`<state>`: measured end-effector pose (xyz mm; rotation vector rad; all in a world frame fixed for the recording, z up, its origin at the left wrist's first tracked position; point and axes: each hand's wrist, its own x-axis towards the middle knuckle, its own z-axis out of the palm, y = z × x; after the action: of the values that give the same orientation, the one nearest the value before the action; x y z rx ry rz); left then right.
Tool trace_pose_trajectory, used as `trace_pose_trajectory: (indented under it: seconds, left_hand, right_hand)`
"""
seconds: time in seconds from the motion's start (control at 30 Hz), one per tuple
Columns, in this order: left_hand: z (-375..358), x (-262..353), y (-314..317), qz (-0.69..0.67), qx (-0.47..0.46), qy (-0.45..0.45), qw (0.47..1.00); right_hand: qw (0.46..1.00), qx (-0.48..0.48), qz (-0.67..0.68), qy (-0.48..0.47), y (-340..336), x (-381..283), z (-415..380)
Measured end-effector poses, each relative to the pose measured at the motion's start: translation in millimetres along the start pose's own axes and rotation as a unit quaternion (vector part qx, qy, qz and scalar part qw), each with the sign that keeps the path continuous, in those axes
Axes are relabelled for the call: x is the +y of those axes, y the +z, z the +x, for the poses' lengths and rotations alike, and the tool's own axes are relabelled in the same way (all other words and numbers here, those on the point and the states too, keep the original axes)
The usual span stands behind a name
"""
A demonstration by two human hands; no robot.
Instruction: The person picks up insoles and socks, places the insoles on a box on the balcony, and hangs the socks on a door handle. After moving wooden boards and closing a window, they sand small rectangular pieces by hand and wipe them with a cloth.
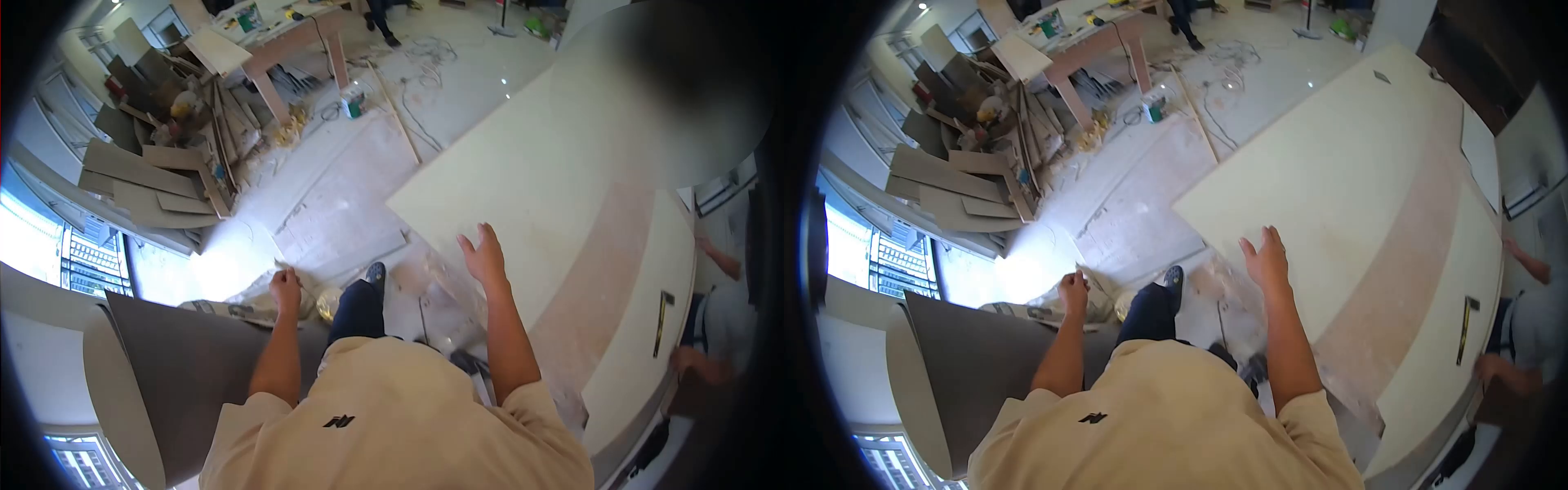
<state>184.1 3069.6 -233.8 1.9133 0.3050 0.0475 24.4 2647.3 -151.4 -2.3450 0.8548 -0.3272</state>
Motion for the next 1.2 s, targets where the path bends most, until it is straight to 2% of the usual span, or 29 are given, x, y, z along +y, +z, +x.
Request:
trace_pose_trajectory:
  seconds: [0.2, 0.3, 0.4, 0.47, 0.53, 0.57, 0.63, 0.7, 0.73, 0.77, 0.83, 0.9, 0.93, 0.97, 1.03, 1.07, 1.1, 1.17, 1.2]
  left_hand:
    - [114.4, 5.0, 32.9, -0.088, 0.064, -0.088, 0.99]
    - [201.3, 40.8, 75.3, -0.101, 0.025, -0.067, 0.992]
    - [307.1, 104.5, 136.5, -0.063, -0.06, -0.023, 0.996]
    - [381.3, 130.7, 176.6, -0.028, -0.144, 0.023, 0.989]
    - [440.9, 149.0, 204.0, 0.042, -0.235, 0.077, 0.968]
    - [473.6, 141.3, 215.0, 0.077, -0.282, 0.136, 0.947]
    - [514.9, 129.2, 228.2, 0.182, -0.32, 0.141, 0.919]
    - [554.0, 94.3, 233.6, 0.213, -0.364, 0.173, 0.89]
    - [567.1, 77.7, 234.7, 0.229, -0.4, 0.187, 0.868]
    - [573.5, 71.2, 237.4, 0.269, -0.423, 0.182, 0.846]
    - [575.5, 72.1, 246.3, 0.3, -0.491, 0.237, 0.783]
    - [559.9, 97.5, 261.7, 0.332, -0.503, 0.135, 0.787]
    - [559.4, 94.5, 270.9, 0.338, -0.515, 0.117, 0.779]
    - [560.3, 92.2, 279.1, 0.358, -0.527, 0.139, 0.758]
    - [543.7, 145.3, 297.6, 0.406, -0.543, 0.179, 0.713]
    - [547.6, 146.7, 309.1, 0.391, -0.56, 0.15, 0.715]
    - [550.3, 153.6, 322.0, 0.379, -0.566, 0.179, 0.71]
    - [553.7, 179.6, 350.9, 0.375, -0.554, 0.177, 0.722]
    - [557.7, 185.6, 366.4, 0.374, -0.545, 0.142, 0.737]
  right_hand:
    - [0.999, 0.03, -0.007, -0.023, 6.0, -23.3, 74.6]
    - [0.997, 0.059, -0.042, 0.007, 28.6, -20.8, 120.0]
    - [0.987, 0.097, -0.09, 0.09, 60.7, -17.9, 166.0]
    - [0.973, 0.161, -0.054, 0.155, 85.4, -14.8, 182.5]
    - [0.966, 0.165, -0.09, 0.174, 120.5, 23.4, 181.9]
    - [0.962, 0.15, -0.114, 0.196, 123.5, 10.3, 179.0]
    - [0.954, 0.138, -0.152, 0.217, 124.7, -11.3, 193.7]
    - [0.943, 0.141, -0.187, 0.238, 124.7, -11.6, 183.2]
    - [0.95, 0.179, -0.2, 0.162, 128.8, -5.7, 180.0]
    - [0.949, 0.175, -0.193, 0.179, 126.0, -15.3, 182.3]
    - [0.942, 0.172, -0.211, 0.197, 123.2, -25.6, 184.8]
    - [0.937, 0.152, -0.213, 0.232, 117.6, -35.4, 187.0]
    - [0.936, 0.149, -0.21, 0.239, 116.8, -36.4, 188.7]
    - [0.937, 0.145, -0.205, 0.241, 116.7, -35.9, 193.2]
    - [0.938, 0.142, -0.207, 0.238, 117.2, -34.8, 192.1]
    - [0.939, 0.143, -0.209, 0.234, 116.7, -34.0, 191.2]
    - [0.939, 0.141, -0.212, 0.231, 116.8, -35.3, 190.3]
    - [0.941, 0.152, -0.222, 0.207, 114.9, -38.9, 195.2]
    - [0.941, 0.155, -0.229, 0.195, 112.1, -39.1, 196.5]
